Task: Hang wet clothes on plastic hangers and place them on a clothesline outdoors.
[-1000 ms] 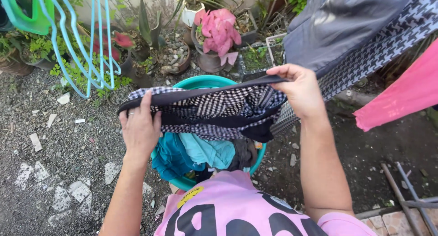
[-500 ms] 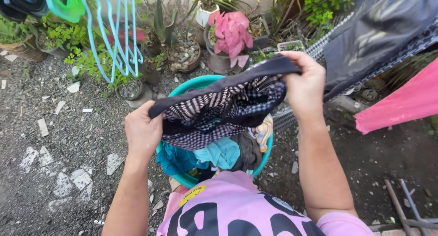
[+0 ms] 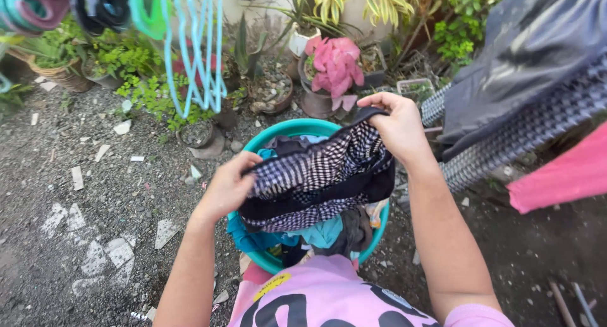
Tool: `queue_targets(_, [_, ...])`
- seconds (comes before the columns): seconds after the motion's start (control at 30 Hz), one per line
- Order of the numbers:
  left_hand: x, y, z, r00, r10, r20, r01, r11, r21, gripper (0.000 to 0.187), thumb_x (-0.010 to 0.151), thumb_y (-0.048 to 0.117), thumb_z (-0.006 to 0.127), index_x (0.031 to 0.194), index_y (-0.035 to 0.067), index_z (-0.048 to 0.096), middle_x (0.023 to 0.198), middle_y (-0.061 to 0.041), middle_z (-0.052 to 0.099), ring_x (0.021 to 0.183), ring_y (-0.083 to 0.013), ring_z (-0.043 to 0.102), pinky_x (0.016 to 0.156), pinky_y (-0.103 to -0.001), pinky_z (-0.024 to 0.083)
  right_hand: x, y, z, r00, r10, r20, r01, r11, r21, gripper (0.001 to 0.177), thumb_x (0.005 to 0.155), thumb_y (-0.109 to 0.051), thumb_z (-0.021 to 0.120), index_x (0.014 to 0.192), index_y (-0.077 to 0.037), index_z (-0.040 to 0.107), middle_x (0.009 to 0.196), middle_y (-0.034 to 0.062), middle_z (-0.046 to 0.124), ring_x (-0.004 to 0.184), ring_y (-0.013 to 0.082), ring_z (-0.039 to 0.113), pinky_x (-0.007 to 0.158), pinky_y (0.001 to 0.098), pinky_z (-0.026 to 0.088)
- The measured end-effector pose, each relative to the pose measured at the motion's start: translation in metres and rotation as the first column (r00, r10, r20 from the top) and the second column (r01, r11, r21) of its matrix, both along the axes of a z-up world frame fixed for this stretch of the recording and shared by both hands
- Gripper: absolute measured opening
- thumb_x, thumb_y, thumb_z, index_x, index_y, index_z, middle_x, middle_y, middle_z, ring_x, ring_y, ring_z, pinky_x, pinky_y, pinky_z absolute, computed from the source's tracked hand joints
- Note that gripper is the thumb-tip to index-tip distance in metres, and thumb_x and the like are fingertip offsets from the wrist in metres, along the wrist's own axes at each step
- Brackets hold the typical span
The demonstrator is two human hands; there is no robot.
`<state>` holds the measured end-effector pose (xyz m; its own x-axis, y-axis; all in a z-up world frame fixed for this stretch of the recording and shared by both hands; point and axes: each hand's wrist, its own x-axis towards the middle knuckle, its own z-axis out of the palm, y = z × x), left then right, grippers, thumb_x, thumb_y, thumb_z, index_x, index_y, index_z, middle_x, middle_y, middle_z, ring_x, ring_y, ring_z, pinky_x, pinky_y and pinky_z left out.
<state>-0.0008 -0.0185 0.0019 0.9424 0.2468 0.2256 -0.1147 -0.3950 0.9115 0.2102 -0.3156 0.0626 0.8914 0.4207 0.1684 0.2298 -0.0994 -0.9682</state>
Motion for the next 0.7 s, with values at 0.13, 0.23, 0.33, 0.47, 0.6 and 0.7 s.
queue_targets(0.13, [-0.001, -0.011, 0.015, 0.921, 0.032, -0.388, 0.044, 0.982, 0.186, 0.030, 0.086, 0.021, 0.077, 0.110, 0.004, 0.076, 0.084, -0.007, 0.075, 0.075, -0.0133, 0.067, 0.071, -0.031, 0.053, -0.024, 0.021, 0.047, 0.965, 0.200, 0.170, -0.146, 0.947, -0.287, 0.033, 0.080, 0.005, 0.069, 0.112, 0.002, 0.075, 0.096, 0.0041, 0.075, 0.086, 0.0091, 0.069, 0.078, 0.0260, 0.055])
queue_targets(0.23, [0.010, -0.016, 0.006, 0.947, -0.070, -0.315, 0.030, 0.991, -0.131, 0.030, 0.093, 0.025, 0.072, 0.107, -0.001, 0.077, 0.084, -0.003, 0.077, 0.074, -0.0084, 0.066, 0.069, -0.030, 0.055, -0.043, 0.054, 0.081, 0.932, 0.303, 0.200, -0.216, 0.905, -0.365, 0.034, 0.084, -0.005, 0.071, 0.118, 0.000, 0.074, 0.098, 0.0038, 0.076, 0.087, 0.0087, 0.070, 0.079, 0.0257, 0.056])
queue_targets(0.33, [0.025, -0.029, 0.026, 0.969, -0.080, -0.233, 0.030, 0.977, -0.213, 0.033, 0.095, 0.028, 0.069, 0.108, -0.002, 0.075, 0.083, 0.000, 0.075, 0.073, -0.0058, 0.062, 0.066, -0.031, 0.053, -0.052, 0.106, 0.098, 0.929, 0.306, 0.210, -0.286, 0.951, -0.119, 0.034, 0.096, -0.016, 0.069, 0.126, 0.000, 0.071, 0.103, 0.0021, 0.077, 0.089, 0.0062, 0.068, 0.079, 0.0239, 0.057])
queue_targets(0.47, [0.049, -0.033, 0.008, 0.991, -0.125, -0.042, 0.125, 0.992, -0.023, 0.033, 0.099, 0.029, 0.069, 0.103, -0.004, 0.072, 0.081, -0.006, 0.074, 0.076, -0.0086, 0.060, 0.067, -0.034, 0.053, -0.035, 0.196, 0.105, 0.924, 0.281, 0.261, -0.347, 0.901, 0.260, 0.049, 0.103, -0.020, 0.067, 0.145, 0.001, 0.051, 0.105, 0.0001, 0.071, 0.084, 0.0036, 0.062, 0.069, 0.0229, 0.056])
queue_targets(0.6, [0.049, -0.042, 0.036, 0.987, -0.081, -0.141, 0.098, 0.988, 0.116, 0.031, 0.092, 0.030, 0.071, 0.101, 0.001, 0.075, 0.076, -0.013, 0.072, 0.066, -0.0173, 0.067, 0.064, -0.038, 0.052, -0.007, 0.252, 0.117, 0.964, 0.227, 0.136, -0.258, 0.921, 0.292, 0.051, 0.101, -0.023, 0.067, 0.143, 0.000, 0.049, 0.083, 0.0019, 0.067, 0.068, 0.0050, 0.060, 0.054, 0.0229, 0.052])
queue_targets(0.7, [0.050, -0.040, 0.039, 0.986, -0.116, -0.118, 0.137, 0.973, 0.184, 0.029, 0.089, 0.030, 0.075, 0.099, 0.002, 0.073, 0.080, -0.017, 0.071, 0.068, -0.0199, 0.068, 0.065, -0.039, 0.052, 0.007, 0.259, 0.122, 0.939, 0.337, 0.066, -0.334, 0.854, 0.398, 0.039, 0.099, -0.017, 0.065, 0.133, 0.002, 0.065, 0.076, 0.0016, 0.066, 0.053, 0.0075, 0.055, 0.045, 0.0230, 0.043])
